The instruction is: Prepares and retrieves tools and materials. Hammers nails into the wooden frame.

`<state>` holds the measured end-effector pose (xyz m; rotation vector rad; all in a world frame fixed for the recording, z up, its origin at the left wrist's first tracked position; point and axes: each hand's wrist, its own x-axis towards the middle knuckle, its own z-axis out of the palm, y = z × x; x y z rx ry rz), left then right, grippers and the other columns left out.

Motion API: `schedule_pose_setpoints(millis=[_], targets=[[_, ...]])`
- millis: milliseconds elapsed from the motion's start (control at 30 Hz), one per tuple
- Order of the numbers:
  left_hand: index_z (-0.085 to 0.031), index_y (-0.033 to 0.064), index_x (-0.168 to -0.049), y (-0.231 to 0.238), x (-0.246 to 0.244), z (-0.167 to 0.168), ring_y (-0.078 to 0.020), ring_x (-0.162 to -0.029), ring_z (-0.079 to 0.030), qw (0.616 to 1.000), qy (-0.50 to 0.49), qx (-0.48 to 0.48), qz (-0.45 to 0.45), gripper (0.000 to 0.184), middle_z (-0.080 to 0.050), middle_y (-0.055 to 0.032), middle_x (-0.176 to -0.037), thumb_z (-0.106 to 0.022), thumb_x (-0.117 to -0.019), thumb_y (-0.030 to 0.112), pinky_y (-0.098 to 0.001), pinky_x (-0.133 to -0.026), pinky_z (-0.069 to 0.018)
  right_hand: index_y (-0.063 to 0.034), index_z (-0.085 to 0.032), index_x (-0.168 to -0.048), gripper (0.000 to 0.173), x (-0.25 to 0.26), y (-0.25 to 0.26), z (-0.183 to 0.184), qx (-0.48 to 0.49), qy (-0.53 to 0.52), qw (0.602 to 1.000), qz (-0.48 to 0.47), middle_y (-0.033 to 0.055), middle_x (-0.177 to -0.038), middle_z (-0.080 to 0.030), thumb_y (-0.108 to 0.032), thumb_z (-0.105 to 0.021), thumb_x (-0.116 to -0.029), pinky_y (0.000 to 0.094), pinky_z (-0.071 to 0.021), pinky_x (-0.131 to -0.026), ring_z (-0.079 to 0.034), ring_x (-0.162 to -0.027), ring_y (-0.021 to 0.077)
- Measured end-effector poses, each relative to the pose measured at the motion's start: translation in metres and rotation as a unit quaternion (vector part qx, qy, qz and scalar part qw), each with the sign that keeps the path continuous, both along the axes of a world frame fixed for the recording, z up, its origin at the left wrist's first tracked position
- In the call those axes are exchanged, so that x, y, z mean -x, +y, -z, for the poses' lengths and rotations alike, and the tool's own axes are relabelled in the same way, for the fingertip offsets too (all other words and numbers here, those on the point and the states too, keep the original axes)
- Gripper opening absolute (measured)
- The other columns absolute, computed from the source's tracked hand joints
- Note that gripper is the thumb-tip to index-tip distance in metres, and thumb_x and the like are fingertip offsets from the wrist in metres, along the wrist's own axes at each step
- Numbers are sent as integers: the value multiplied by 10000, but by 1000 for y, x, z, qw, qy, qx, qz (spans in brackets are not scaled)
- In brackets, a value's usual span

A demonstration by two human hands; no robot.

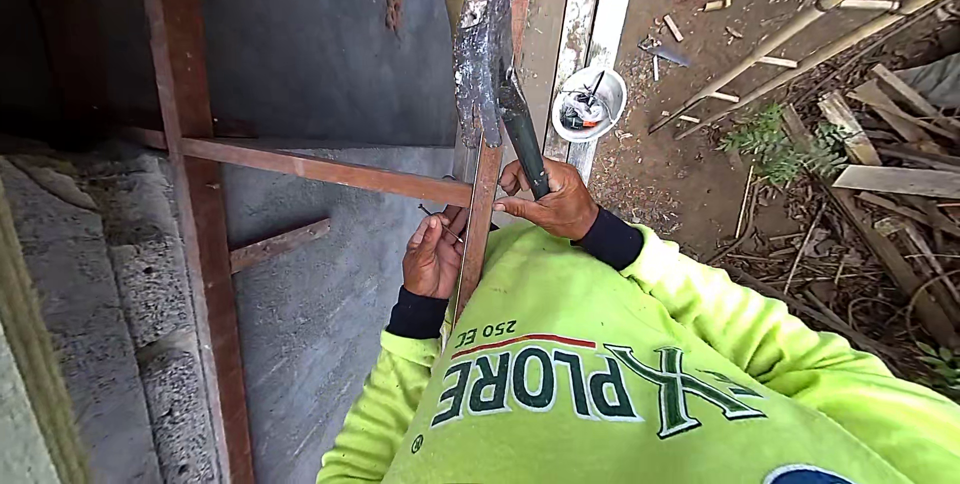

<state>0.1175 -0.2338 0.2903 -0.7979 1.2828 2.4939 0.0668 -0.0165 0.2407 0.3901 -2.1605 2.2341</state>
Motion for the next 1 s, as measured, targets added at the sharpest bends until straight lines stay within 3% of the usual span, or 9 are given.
schedule_pose_setpoints(millis=[67,200,333,433,600,700,800,900,1000], targets=[[-705,53,-1024,-8,-10,-6,-238,-939,-757,987,28,158,23,197,-758,-159,-1089,-526,-1056,130,-365,-846,-627,14,-661,-1004,297,0,2,-2,4,-5,1000,-11,66,-908,-702,-152,-848,-844,251,-598,-710,-671,-770,94],[-714,116,-1208,-21,10,-46,-120,-791,-759,879,242,390,129,234,-785,37,-897,-703,-974,135,-333,-767,-654,-4,-617,-868,276,4,14,1,16,-20,1000,12,28,-754,-635,-199,-811,-899,181,-468,-580,-542,-624,17],[-726,-38,-1097,-9,81,-94,-95,-923,-727,737,342,467,349,188,-754,-79,-1033,-688,-977,103,-277,-866,-615,37,-612,-1023,349,6,35,-7,-35,-17,996,82,-18,-691,-558,-282,-739,-962,168,-461,-539,-497,-567,-7],[-773,52,-1070,25,128,-110,-61,-851,-701,592,364,497,519,187,-752,-56,-982,-671,-989,187,-229,-801,-584,59,-574,-1270,496,6,63,-18,-81,-42,991,102,21,-779,-589,-367,-627,-1022,236,-500,-548,-526,-592,44],[-779,137,-1019,98,171,-100,-129,-716,-662,351,326,401,781,170,-719,-12,-805,-628,-1017,215,-370,-684,-530,-53,-609,-1162,222,-20,111,-50,-105,-141,974,146,-9,-698,-568,-199,-534,-1013,286,-456,-430,-504,-482,87],[-774,129,-998,129,178,-90,-139,-761,-664,227,237,371,869,150,-717,-9,-830,-635,-1021,182,-381,-736,-534,-181,-478,-1437,422,-39,137,-91,-100,-280,944,142,9,-670,-514,-195,-462,-1015,305,-420,-342,-445,-393,132],[-771,103,-980,141,181,-83,-150,-792,-665,171,218,360,891,126,-721,-23,-857,-661,-1003,160,-393,-763,-525,-191,-507,-1336,259,-59,154,-109,68,-361,917,158,3,-607,-439,-223,-401,-1102,277,-414,-307,-392,-342,112],[-770,99,-967,146,181,-81,-160,-824,-671,130,214,358,900,121,-722,-27,-874,-677,-994,172,-396,-787,-522,-165,-566,-1112,170,-74,164,-121,92,-422,879,200,2,-685,-544,-145,-414,-1037,252,-451,-345,-441,-379,81],[-764,98,-950,150,179,-81,-151,-802,-663,109,215,359,902,112,-713,-23,-860,-697,-983,182,-380,-767,-519,-184,-565,-1261,259,-80,161,-134,95,-476,846,221,-14,-604,-442,-195,-391,-1070,239,-410,-319,-391,-353,73]])
